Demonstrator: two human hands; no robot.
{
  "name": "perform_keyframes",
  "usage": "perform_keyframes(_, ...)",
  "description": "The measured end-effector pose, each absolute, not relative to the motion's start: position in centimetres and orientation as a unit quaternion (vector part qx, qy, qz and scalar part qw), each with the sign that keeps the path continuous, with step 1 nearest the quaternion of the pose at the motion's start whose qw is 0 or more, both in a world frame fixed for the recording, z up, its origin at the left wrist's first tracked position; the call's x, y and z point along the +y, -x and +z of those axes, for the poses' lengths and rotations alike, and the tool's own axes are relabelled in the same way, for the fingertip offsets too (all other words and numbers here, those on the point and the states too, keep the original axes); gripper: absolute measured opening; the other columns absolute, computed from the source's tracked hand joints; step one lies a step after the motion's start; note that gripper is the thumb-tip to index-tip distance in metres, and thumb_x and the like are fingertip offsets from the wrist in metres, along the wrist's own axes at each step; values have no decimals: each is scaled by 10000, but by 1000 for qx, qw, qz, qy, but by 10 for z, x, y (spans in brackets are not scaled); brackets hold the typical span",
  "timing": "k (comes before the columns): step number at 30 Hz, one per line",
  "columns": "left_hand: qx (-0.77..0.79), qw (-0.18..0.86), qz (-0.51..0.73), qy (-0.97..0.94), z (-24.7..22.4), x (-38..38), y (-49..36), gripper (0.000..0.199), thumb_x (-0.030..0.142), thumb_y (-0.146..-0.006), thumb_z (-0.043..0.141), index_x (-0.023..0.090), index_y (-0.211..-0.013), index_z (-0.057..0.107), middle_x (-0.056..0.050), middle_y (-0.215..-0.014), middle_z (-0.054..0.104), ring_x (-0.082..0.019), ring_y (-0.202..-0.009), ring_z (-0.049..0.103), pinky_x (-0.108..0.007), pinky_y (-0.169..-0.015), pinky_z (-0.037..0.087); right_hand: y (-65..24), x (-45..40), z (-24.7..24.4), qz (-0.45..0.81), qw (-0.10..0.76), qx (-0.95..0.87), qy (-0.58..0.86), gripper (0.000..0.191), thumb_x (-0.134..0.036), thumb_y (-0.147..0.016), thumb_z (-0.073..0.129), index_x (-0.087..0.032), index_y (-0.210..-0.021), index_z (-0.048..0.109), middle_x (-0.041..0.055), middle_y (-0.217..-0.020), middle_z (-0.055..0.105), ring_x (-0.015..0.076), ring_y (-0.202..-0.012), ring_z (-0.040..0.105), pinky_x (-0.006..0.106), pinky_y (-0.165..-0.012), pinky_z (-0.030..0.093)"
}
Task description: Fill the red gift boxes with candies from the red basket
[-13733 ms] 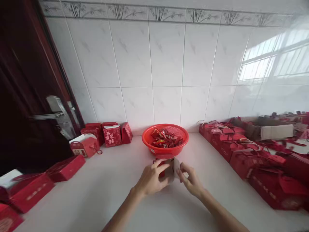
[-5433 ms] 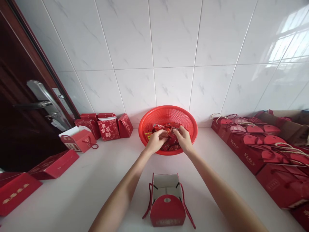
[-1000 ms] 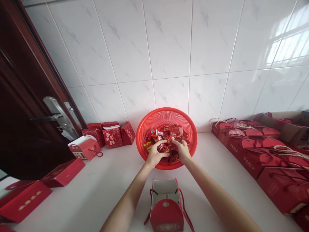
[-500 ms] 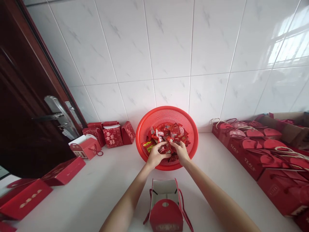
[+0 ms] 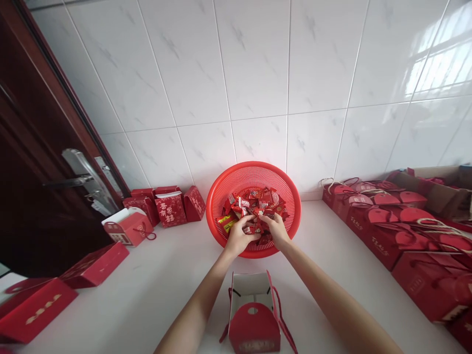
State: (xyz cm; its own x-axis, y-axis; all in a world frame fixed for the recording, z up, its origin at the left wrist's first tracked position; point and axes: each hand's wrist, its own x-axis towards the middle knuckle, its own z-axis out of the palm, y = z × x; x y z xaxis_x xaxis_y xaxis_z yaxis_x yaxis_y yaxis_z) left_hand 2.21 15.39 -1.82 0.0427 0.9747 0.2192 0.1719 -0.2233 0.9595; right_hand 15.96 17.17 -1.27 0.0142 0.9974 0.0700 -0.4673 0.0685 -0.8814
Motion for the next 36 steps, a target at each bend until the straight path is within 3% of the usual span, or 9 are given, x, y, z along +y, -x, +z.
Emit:
perform_keyframes(8,470,417,488,-606,-13,152,-24,737,-12,-520,732,182,-1225,648,-47,-1025,718,-229,-1037,680,-352,-930,546,-165,176,-16,582,631,-388,336,291,-368,-589,785,-179,-790,693,47,-770,746,228,-739,685,342,-699,546)
perform_keyframes(13,467,402,511,-600,-8,154,-22,575,5,-612,638,164,-1162,681,-72,-991,739,-238,-1043,687,-391,-945,552,-170,178,-5,556,658,-381,335,308,-405,-605,788,-194,-795,667,32,-756,732,205,-684,655,323,-647,529)
perform_keyframes(18,459,375,537,-601,2,155,-19,438,42,-664,648,177,-1076,706,-64,-1018,757,-231,-1041,697,-404,-1003,532,-177,170,16,495,689,-420,322,288,-427,-664,759,-219,-818,630,20,-760,729,222,-759,678,332,-709,544)
perform_keyframes(23,457,346,556,-602,9,152,-13,377,81,-699,627,171,-1054,715,-74,-1036,765,-227,-1018,705,-401,-990,542,-182,169,24,489,695,-418,322,277,-414,-663,755,-212,-807,632,27,-743,727,219,-724,673,327,-655,550)
perform_keyframes(31,521,255,553,-598,18,160,14,362,113,-682,628,183,-1023,728,-90,-1107,753,-253,-1075,692,-416,-1025,510,-181,170,28,535,653,-404,353,249,-376,-629,783,-196,-721,638,49,-701,727,218,-678,683,315,-601,546)
perform_keyframes(36,577,219,493,-613,18,157,21,366,136,-633,739,201,-993,759,-111,-1088,755,-323,-1116,661,-445,-1049,455,-182,163,32,589,571,-450,353,157,-264,-658,770,-186,-703,641,44,-664,729,176,-576,662,298,-570,568)
